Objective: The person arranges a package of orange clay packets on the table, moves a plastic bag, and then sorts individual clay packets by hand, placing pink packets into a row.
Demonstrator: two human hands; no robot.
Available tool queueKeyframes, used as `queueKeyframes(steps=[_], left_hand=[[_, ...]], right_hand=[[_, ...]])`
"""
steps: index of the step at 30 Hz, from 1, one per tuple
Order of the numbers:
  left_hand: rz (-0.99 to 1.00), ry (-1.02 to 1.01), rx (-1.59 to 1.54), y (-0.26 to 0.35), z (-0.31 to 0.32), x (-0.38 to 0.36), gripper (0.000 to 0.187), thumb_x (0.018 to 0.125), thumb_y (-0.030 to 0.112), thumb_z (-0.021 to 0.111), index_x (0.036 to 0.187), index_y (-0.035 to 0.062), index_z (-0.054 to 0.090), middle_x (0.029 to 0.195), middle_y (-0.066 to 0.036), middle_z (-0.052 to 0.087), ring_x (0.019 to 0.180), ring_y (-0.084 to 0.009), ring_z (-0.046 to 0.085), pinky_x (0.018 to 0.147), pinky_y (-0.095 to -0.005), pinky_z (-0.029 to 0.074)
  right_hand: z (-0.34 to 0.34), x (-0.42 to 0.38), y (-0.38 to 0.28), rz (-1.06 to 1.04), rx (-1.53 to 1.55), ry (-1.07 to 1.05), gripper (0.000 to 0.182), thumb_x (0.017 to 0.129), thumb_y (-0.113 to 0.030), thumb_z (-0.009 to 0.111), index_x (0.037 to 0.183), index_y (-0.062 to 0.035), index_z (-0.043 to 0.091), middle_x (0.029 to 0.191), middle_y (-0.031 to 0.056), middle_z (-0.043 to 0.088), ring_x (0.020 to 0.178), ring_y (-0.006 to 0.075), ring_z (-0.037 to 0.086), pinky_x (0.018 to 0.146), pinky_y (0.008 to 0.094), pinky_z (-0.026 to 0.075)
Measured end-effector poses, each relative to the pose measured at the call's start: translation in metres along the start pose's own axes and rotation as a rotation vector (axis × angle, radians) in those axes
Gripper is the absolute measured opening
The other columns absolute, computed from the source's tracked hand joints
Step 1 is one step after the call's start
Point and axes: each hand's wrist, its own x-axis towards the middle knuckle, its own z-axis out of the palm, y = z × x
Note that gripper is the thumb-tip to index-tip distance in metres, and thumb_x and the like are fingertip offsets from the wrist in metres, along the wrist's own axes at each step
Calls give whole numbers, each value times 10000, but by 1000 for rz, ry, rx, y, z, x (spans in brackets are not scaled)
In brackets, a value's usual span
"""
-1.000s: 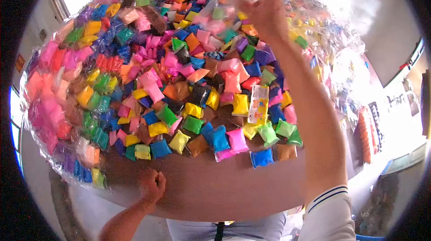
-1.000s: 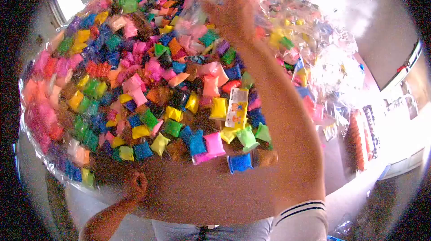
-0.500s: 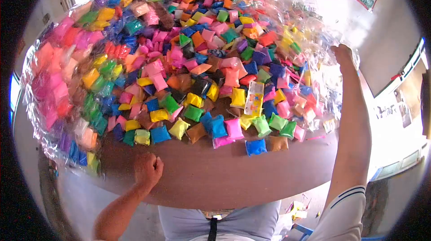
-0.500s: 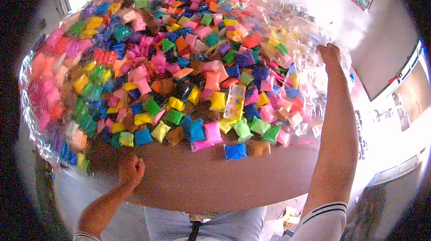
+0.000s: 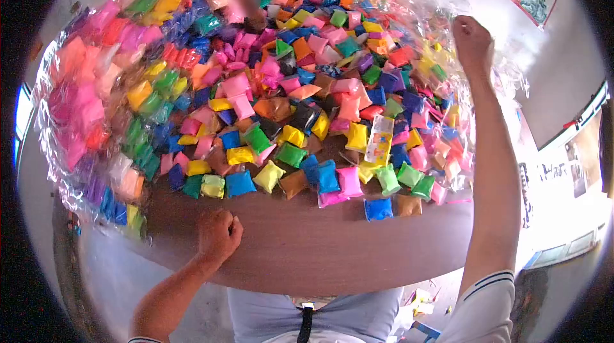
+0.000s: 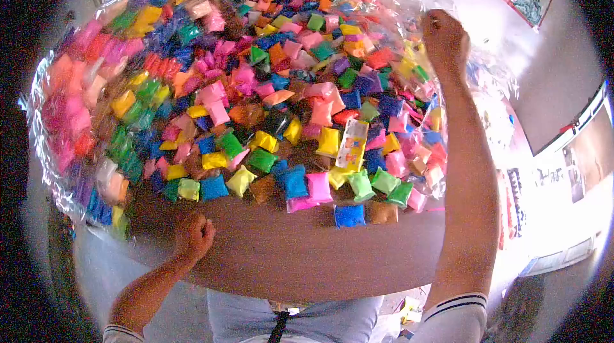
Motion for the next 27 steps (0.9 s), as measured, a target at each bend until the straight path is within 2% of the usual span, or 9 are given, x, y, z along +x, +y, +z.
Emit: queueKeyframes(steps=[3,11,13,15,18,21,22,25,27], left_hand=[[-95,-68,-76,0,1,-2,190,785,146,617,676,77,476,655,-115,513,656,-366,538,629,-507,383],[3,8,-20,7,-11,4,158,793,157,609,697,68,520,682,-126,547,670,-361,552,665,-514,398],[12,6,-24,8,-11,6,153,796,156,606,701,69,523,687,-125,549,674,-359,555,670,-511,404],[6,6,-45,9,-13,8,153,800,156,602,701,71,521,690,-124,551,678,-357,558,669,-505,411],[15,16,-63,10,-15,8,158,800,147,605,694,73,514,689,-124,551,682,-353,563,666,-500,419],[-2,40,-77,12,-12,6,161,803,142,610,698,72,510,693,-127,550,656,-352,562,651,-503,424],[-5,25,-63,12,-11,4,170,806,142,611,691,72,508,685,-127,548,652,-353,564,658,-509,429],[8,18,-43,8,-12,9,200,812,148,617,665,74,505,655,-127,546,631,-356,569,661,-517,448],[42,48,-68,6,-11,17,225,814,159,625,641,76,507,628,-124,547,606,-356,573,641,-512,465]], right_hand=[[49,-24,-20,-111,219,-107,250,840,-288,591,949,-93,704,833,176,681,790,350,673,708,431,526],[102,-130,-85,-197,366,-435,276,857,-347,616,863,-75,664,832,195,655,772,378,653,669,473,514],[92,-162,-103,-113,284,-636,280,820,-262,657,996,-45,682,893,138,701,821,325,680,744,394,530],[73,-193,-125,-38,255,-765,305,816,-289,673,1037,-78,672,1043,165,670,993,358,633,812,424,514],[77,-239,-123,-376,318,-565,382,810,-318,688,1104,-78,640,1189,195,604,1200,391,505,939,460,445],[78,-262,-116,-447,219,-597,456,807,-323,692,1156,-44,598,1252,224,558,1302,413,391,1035,479,351],[79,-266,-114,-425,207,-617,512,805,-315,694,1201,-19,565,1249,226,562,1314,391,390,1063,477,310],[85,-271,-109,-393,222,-628,434,815,-317,670,1145,-47,589,1322,238,501,1290,392,409,1049,505,324],[87,-274,-109,-382,199,-620,482,805,-296,690,1199,-41,576,1263,216,555,1308,373,401,1066,486,311]])
